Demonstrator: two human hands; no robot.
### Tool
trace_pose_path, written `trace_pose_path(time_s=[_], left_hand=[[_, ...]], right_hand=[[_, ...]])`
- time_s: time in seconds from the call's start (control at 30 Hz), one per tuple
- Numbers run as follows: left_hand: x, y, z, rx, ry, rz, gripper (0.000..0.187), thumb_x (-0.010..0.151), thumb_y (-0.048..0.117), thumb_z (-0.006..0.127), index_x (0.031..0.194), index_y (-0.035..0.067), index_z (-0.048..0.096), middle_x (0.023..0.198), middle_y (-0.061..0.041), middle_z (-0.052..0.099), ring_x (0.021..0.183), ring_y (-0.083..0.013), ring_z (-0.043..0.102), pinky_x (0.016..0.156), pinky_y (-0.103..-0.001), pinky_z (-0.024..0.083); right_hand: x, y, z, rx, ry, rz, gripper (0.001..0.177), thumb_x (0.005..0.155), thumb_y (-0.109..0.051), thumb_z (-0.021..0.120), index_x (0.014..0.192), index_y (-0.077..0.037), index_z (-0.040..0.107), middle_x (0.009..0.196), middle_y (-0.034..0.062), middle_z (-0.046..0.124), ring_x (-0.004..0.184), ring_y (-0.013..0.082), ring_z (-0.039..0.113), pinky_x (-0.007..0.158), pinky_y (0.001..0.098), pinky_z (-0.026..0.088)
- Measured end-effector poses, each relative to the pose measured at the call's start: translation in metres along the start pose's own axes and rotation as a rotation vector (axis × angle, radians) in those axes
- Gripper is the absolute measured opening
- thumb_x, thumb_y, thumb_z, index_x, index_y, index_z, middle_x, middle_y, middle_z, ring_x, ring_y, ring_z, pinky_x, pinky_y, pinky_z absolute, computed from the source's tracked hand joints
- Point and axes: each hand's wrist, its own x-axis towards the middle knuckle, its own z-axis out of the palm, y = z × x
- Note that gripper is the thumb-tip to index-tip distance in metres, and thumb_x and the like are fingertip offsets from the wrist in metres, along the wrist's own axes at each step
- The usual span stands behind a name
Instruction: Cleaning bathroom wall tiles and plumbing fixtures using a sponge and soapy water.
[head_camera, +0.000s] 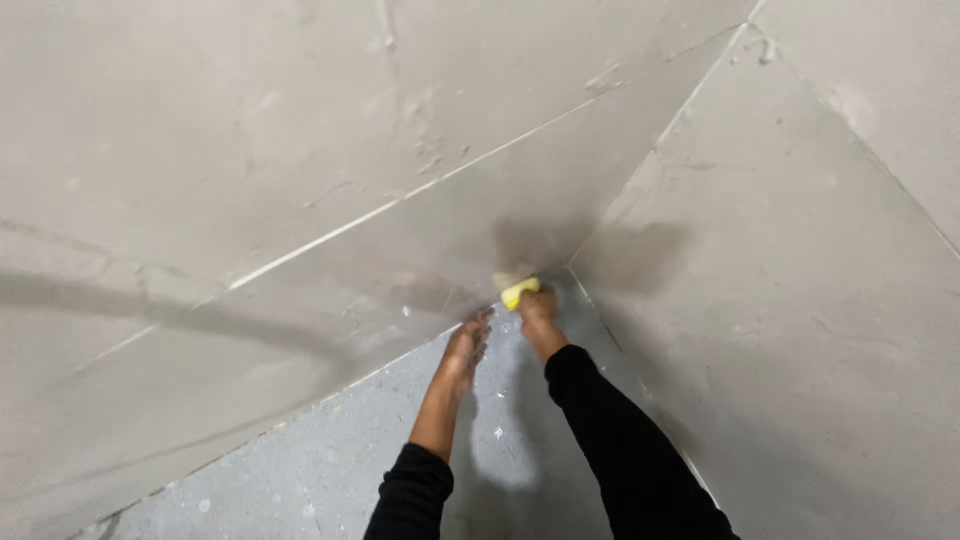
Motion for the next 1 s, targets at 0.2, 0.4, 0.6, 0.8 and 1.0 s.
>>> trace_pose_path(time_s=[0.2,0.4,0.6,0.8,1.0], left_hand=[[-0.004,-0.005,-0.053,-0.04,0.3,-0.073,0.057,0.089,0.046,0.058,0.137,0.016,0.063,0.144,-0.007,0.06,0.129,-0.0314,0.048,0.112,-0.058,0.029],[-0.033,0.01,-0.083,-0.063,0.361,-0.079,0.057,0.089,0.049,0.058,0.136,0.018,0.063,0.152,-0.005,0.052,0.138,-0.0386,0.04,0.115,-0.069,0.019],[-0.094,0.043,-0.075,-0.07,0.301,-0.064,0.049,0.093,0.047,0.052,0.134,0.023,0.063,0.154,-0.007,0.049,0.144,-0.0383,0.037,0.118,-0.068,0.018],[-0.111,0.052,-0.086,-0.043,0.244,-0.04,0.041,0.094,0.043,0.054,0.124,0.019,0.067,0.142,-0.005,0.056,0.131,-0.0303,0.044,0.116,-0.066,0.021],[-0.097,0.057,-0.087,-0.038,0.155,-0.079,0.024,0.095,0.043,0.056,0.105,0.024,0.064,0.107,0.003,0.06,0.094,-0.0166,0.049,0.105,-0.058,0.034]], right_hand=[[-0.12,-0.003,0.05,0.181,-0.297,0.359,0.027,0.083,-0.003,0.06,0.109,0.0,0.063,0.099,0.0112,0.07,0.084,0.0279,0.071,0.068,0.044,0.064],[-0.158,-0.072,0.039,0.184,-0.339,0.507,0.029,0.092,-0.009,0.061,0.119,0.002,0.059,0.119,0.0203,0.067,0.102,0.0342,0.074,0.083,0.0458,0.065],[-0.211,-0.222,-0.012,0.2,0.007,0.121,0.026,0.091,-0.002,0.055,0.116,0.004,0.053,0.116,0.0179,0.061,0.1,0.0291,0.067,0.087,0.0437,0.06],[-0.181,-0.305,0.017,0.192,0.441,-0.342,0.024,0.089,0.007,0.049,0.112,0.006,0.045,0.111,0.015,0.054,0.097,0.023,0.059,0.091,0.0413,0.055],[-0.221,-0.244,0.051,0.54,0.323,-0.701,0.029,0.114,-0.009,0.027,0.137,0.007,0.036,0.13,0.0219,0.037,0.12,0.0312,0.045,0.113,0.0424,0.039]])
